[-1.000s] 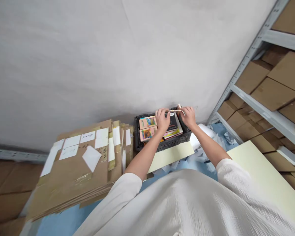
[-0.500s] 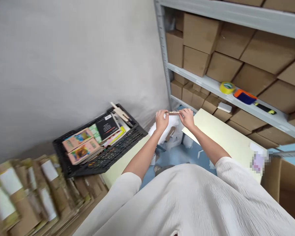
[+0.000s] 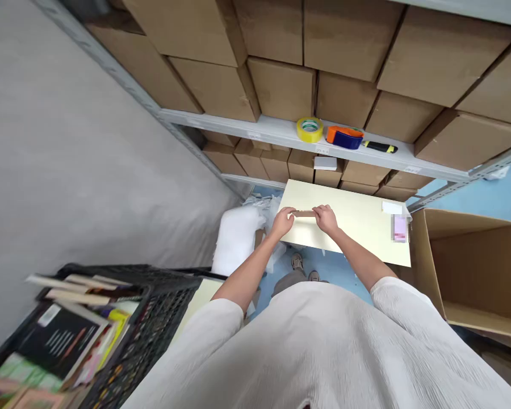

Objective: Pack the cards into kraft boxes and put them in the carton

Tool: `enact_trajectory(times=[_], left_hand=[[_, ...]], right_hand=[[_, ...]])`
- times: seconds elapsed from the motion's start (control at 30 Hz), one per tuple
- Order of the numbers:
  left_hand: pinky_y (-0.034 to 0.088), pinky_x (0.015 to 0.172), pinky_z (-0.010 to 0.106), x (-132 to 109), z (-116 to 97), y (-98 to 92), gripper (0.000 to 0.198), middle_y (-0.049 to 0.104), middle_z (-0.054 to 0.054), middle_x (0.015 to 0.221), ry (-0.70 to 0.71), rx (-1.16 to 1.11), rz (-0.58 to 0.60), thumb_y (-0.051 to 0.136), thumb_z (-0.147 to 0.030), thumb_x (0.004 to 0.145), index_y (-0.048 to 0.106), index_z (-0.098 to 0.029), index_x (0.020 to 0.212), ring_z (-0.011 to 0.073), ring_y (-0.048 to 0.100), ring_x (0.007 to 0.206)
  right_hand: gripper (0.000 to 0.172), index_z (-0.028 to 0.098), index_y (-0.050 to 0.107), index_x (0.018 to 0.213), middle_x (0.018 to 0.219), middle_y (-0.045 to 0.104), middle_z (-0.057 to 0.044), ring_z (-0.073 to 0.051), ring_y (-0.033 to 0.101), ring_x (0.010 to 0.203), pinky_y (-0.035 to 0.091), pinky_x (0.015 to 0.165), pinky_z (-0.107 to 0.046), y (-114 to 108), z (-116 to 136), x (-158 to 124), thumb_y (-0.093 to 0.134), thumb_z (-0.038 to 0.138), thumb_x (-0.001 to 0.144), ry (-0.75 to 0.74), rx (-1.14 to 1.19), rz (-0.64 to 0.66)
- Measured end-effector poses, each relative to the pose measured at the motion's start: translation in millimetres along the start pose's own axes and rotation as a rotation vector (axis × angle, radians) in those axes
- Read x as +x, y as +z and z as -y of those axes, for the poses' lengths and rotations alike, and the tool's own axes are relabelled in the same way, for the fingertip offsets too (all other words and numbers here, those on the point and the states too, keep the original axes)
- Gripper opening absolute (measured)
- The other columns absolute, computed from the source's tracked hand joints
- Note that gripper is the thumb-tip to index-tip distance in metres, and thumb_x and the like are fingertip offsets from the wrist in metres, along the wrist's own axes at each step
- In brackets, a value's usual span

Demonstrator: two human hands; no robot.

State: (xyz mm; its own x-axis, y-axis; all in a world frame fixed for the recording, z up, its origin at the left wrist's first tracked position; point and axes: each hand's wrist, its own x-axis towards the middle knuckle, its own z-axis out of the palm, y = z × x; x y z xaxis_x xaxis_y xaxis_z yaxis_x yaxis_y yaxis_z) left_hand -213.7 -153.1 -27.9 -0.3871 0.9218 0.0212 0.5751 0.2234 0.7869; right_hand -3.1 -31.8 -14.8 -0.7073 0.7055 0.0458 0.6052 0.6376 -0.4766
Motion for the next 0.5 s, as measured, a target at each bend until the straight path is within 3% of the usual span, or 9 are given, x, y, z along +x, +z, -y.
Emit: enact_trajectory(times=[0.27, 0.5], left_hand=[[0.053, 0.12, 0.043, 75.2, 18.8, 40.6, 0.036, 0.075, 0.009, 0.126, 0.074, -0.047, 0.192, 0.059, -0.004, 0.089, 0.079, -0.021, 0.114, 0.026, 0.07, 0.125], [0.052, 0.122, 0.041, 80.7, 58.6, 50.8, 0.036, 0.075, 0.013, 0.128, -0.006, 0.001, 0.348, 0.057, -0.002, 0.09, 0.078, -0.016, 0.116, 0.0267, 0.071, 0.127]], right_hand=[[0.037, 0.021, 0.081, 0.128, 0.125, 0.077, -0.013, -0.03, 0.064, 0.115, 0.053, 0.102, -0.041, 17.5, -34.4, 8.1, 0.051, 0.022, 0.107, 0.298, 0.001, -0.031], [0.035, 0.019, 0.083, 0.125, 0.134, 0.076, -0.013, -0.025, 0.073, 0.111, 0.055, 0.102, -0.034, 49.0, -34.5, 1.4, 0.055, 0.017, 0.103, 0.475, 0.129, 0.183]])
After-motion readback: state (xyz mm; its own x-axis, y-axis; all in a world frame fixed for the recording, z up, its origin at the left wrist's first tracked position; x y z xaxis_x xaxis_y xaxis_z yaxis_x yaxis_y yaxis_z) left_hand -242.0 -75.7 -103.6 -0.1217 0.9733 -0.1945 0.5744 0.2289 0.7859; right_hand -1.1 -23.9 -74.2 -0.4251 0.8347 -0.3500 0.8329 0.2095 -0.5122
